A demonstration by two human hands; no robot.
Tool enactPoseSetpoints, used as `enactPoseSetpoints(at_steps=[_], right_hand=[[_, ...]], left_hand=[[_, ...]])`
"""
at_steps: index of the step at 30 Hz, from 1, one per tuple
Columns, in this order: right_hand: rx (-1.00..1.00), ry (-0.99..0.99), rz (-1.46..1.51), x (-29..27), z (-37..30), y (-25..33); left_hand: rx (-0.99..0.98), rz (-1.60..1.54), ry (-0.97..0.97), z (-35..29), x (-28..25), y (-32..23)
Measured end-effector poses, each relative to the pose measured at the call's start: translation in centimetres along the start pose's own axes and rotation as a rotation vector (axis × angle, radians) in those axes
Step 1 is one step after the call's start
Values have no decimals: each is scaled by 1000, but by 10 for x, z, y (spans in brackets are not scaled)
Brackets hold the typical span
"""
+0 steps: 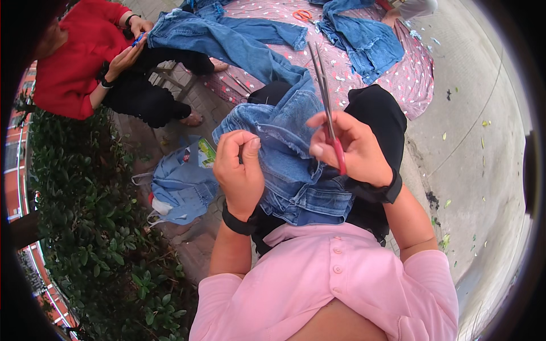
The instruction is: Trim loose threads and excess fabric from denim jeans using scissors.
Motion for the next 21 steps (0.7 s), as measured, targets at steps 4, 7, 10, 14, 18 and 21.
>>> enactPoseSetpoints(at_steps=[4,7,10,14,18,21], right_hand=[[171,343,184,15,-25,-12],[336,446,316,19,-39,-26],[491,557,193,22,-47,-37],[518,603,168,21,-50,-39],[540,632,137,22,-48,-43],[536,635,135,25,-43,-45]], left_hand=[[-164,-278,-1,-5,3,18],[-231,-393,0,-7,6,24],[-235,-419,-5,-8,6,24],[-245,-458,10,-8,6,26],[-285,-539,1,-8,7,25],[-299,-547,0,-8,7,26]])
Point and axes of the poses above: each hand's wrist, its own z-axis towards the middle knuckle, its own x-axis out of the palm, y = z × x, the point moved 8 cm from there along z, towards the middle knuckle, and after that the axes turned 3 degrees about -y, right-handed, at the moved point
